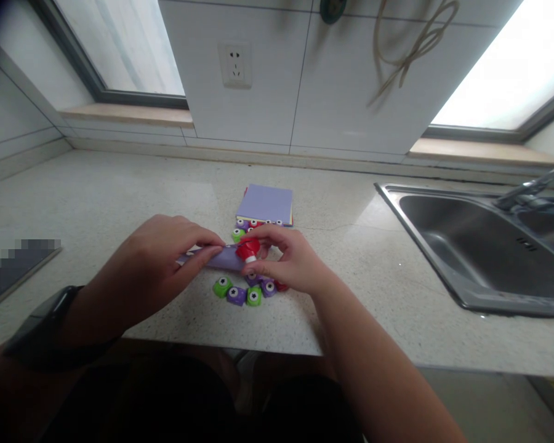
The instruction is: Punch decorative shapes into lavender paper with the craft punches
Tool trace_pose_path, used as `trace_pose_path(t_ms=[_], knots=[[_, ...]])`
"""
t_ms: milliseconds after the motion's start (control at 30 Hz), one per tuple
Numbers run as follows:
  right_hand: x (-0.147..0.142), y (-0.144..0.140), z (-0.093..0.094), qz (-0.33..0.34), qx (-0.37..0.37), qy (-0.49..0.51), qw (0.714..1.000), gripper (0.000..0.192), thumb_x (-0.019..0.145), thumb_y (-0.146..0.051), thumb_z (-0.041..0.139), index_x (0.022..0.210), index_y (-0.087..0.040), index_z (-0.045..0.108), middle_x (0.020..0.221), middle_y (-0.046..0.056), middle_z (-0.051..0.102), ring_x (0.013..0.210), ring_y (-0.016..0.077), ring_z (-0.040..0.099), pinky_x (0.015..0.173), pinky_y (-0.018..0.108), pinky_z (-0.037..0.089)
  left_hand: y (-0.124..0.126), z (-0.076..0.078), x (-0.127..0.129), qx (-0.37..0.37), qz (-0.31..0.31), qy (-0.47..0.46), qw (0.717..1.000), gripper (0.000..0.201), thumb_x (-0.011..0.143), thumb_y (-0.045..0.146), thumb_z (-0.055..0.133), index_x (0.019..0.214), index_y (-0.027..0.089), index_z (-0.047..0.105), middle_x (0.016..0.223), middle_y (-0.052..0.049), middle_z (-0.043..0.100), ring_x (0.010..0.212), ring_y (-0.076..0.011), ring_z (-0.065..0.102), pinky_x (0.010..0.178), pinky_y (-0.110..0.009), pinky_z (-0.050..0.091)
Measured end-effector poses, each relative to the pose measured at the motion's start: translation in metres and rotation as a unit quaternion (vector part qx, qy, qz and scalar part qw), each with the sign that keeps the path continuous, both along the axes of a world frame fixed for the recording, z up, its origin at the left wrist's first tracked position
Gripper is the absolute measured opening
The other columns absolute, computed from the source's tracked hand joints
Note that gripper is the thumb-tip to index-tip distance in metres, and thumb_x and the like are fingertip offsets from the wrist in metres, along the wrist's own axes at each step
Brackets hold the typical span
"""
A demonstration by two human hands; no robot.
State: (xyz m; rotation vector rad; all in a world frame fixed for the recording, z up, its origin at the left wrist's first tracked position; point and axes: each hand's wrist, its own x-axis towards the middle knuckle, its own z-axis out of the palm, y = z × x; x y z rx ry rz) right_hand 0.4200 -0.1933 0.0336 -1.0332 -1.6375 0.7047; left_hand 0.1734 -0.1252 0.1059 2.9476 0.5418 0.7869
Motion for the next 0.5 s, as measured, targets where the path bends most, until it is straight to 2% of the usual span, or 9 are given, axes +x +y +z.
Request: trace_pose_path(t_ms=[267, 500], knots=[[-0.0033, 0.0012, 0.0012, 0.044, -0.044, 0.048, 0.997, 0.047, 0.076, -0.040, 0.089, 0.116, -0.023, 0.072, 0.108, 0.006, 0.071, 0.098, 0.0193, 0.068, 0.091, 0.036, 0.055, -0.0031, 0.0039, -0.0001, -0.053, 0.022, -0.002, 0.998, 0.017, 0.099, 0.027, 0.057, 0.097, 0.021, 0.073, 0.090, -0.002, 0.076, 0.081, -0.0211, 0.065, 0.078, -0.037, 0.042], [-0.0025, 0.0007, 0.0000, 0.020, -0.030, 0.023, 0.999, 0.044, 0.071, -0.039, 0.093, 0.105, -0.021, 0.072, 0.096, 0.004, 0.070, 0.087, 0.0175, 0.067, 0.083, 0.034, 0.055, -0.0028, 0.0035, 0.0004, -0.049, 0.015, 0.000, 0.999, 0.019, 0.099, 0.027, 0.056, 0.097, 0.021, 0.074, 0.088, -0.003, 0.075, 0.081, -0.0213, 0.066, 0.079, -0.036, 0.043]])
